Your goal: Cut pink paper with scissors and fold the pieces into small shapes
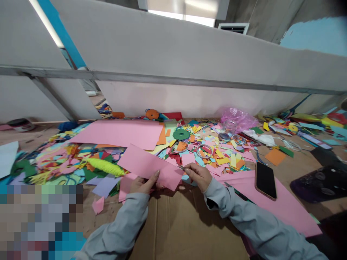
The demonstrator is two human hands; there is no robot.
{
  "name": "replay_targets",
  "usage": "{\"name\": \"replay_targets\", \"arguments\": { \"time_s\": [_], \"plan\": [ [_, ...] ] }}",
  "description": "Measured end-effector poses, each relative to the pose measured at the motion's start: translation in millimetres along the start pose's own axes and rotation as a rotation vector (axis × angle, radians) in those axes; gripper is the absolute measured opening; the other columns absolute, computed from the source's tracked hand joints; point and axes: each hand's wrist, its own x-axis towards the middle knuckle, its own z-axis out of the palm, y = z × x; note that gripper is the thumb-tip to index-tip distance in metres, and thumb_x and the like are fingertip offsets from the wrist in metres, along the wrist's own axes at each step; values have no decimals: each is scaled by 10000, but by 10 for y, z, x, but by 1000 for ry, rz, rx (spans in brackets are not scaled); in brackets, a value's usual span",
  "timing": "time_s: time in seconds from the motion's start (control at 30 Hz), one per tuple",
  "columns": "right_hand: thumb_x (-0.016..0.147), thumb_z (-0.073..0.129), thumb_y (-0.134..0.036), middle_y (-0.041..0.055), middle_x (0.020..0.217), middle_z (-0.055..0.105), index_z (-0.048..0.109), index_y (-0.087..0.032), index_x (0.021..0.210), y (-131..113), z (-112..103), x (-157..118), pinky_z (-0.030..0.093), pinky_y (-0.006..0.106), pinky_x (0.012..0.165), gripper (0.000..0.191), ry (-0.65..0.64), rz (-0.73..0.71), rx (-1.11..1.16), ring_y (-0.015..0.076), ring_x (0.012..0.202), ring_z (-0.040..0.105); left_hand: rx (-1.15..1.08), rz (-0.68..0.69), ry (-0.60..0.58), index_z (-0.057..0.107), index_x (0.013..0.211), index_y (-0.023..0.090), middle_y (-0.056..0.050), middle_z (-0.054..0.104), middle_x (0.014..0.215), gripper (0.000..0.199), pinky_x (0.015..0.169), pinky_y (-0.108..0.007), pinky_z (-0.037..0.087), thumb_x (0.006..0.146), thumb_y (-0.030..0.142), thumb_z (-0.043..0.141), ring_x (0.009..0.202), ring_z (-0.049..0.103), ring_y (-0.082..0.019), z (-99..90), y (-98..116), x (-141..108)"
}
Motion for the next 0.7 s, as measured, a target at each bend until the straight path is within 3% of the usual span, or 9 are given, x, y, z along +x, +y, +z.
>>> {"name": "replay_targets", "arguments": {
  "time_s": [0.2,0.7],
  "plan": [
    [877,445,-487,-31,650,510,605,-190,909,-20,-7,-16,357,196,533,339,1,-1,-47,93,569,475,-44,-30,-35,613,462,170,-22,629,401,289,329,-220,456,513,396,785,342,565,-154,35,67,-66],
    [888,441,-452,-31,631,502,606,-188,878,-20,-3,-15,342,196,549,312,8,-23,-119,96,587,468,-58,11,8,624,636,129,-10,611,390,352,351,-217,454,469,377,812,360,574,-160,23,7,-23]
  ]
}}
